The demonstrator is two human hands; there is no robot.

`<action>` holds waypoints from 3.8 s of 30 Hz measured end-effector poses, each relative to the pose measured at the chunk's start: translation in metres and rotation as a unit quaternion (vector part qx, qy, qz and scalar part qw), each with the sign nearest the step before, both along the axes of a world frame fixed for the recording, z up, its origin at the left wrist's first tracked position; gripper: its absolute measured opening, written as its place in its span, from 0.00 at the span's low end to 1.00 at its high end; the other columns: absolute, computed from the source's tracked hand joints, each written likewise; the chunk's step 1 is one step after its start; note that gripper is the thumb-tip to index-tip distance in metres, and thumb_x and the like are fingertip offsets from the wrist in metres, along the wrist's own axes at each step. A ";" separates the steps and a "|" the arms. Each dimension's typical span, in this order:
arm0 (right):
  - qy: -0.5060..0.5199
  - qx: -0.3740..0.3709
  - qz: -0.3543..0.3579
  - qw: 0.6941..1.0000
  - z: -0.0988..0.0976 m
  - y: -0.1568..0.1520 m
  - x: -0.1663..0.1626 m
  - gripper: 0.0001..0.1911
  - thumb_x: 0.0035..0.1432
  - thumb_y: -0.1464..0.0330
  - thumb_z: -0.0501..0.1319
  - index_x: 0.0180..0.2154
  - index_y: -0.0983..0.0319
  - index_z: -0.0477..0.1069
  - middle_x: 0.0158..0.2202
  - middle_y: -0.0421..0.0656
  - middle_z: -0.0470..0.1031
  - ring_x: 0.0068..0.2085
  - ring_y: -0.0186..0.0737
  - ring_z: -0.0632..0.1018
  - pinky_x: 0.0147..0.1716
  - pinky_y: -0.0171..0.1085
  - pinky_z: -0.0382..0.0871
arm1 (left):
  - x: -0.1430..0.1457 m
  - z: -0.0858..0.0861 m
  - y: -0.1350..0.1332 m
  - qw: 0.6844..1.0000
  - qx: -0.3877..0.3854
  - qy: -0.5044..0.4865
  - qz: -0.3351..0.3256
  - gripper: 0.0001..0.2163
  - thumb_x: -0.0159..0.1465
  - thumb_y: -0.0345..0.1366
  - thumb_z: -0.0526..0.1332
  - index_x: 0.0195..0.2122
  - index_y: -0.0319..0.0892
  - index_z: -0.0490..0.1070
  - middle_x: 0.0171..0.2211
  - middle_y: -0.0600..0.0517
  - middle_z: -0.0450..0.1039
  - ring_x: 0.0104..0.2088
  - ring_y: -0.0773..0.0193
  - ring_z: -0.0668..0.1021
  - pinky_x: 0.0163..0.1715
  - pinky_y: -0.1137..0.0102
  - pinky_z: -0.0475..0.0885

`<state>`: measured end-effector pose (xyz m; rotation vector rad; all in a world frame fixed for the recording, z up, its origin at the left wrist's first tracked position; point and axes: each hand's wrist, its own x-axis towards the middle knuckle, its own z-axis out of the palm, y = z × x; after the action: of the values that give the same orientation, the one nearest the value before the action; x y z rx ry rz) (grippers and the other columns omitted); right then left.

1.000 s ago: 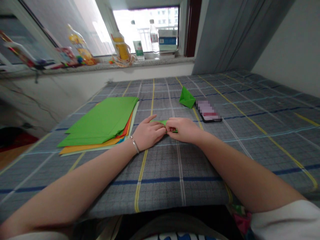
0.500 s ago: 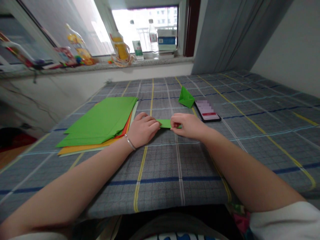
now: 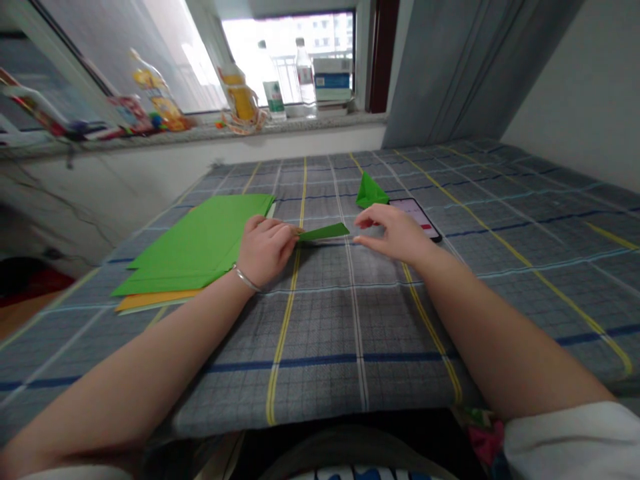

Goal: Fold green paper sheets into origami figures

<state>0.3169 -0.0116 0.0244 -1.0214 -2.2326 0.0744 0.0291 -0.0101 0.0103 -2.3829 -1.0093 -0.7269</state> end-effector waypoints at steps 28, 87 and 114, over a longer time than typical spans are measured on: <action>-0.171 0.172 0.043 0.969 -0.002 -0.030 -0.050 0.16 0.68 0.64 0.52 0.48 0.61 0.76 0.45 0.43 0.81 0.44 0.42 0.78 0.43 0.41 0.69 | 0.025 0.003 -0.020 0.992 -0.019 -0.106 -0.065 0.02 0.57 0.31 0.57 0.29 0.44 0.65 0.30 0.54 0.75 0.36 0.61 0.74 0.51 0.59 0.62; -0.122 0.161 -0.113 0.973 -0.007 -0.031 -0.053 0.10 0.59 0.69 0.54 0.30 0.59 0.73 0.31 0.42 0.79 0.32 0.40 0.76 0.31 0.39 0.61 | 0.010 0.005 -0.010 0.988 -0.070 -0.123 -0.060 0.03 0.56 0.30 0.56 0.28 0.45 0.62 0.31 0.54 0.75 0.34 0.61 0.75 0.51 0.61 0.66; 0.018 0.082 -0.189 0.978 0.002 -0.020 -0.026 0.06 0.52 0.70 0.57 0.31 0.57 0.73 0.34 0.41 0.79 0.36 0.43 0.77 0.30 0.39 0.65 | 0.002 -0.005 0.000 0.937 -0.219 -0.260 -0.078 0.04 0.69 0.34 0.52 0.37 0.45 0.65 0.48 0.51 0.78 0.41 0.65 0.81 0.41 0.67 0.75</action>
<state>0.2912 -0.0314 0.0268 -1.3180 -1.9392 -0.2508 0.0314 -0.0104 0.0049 -2.7392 -1.3098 -1.3664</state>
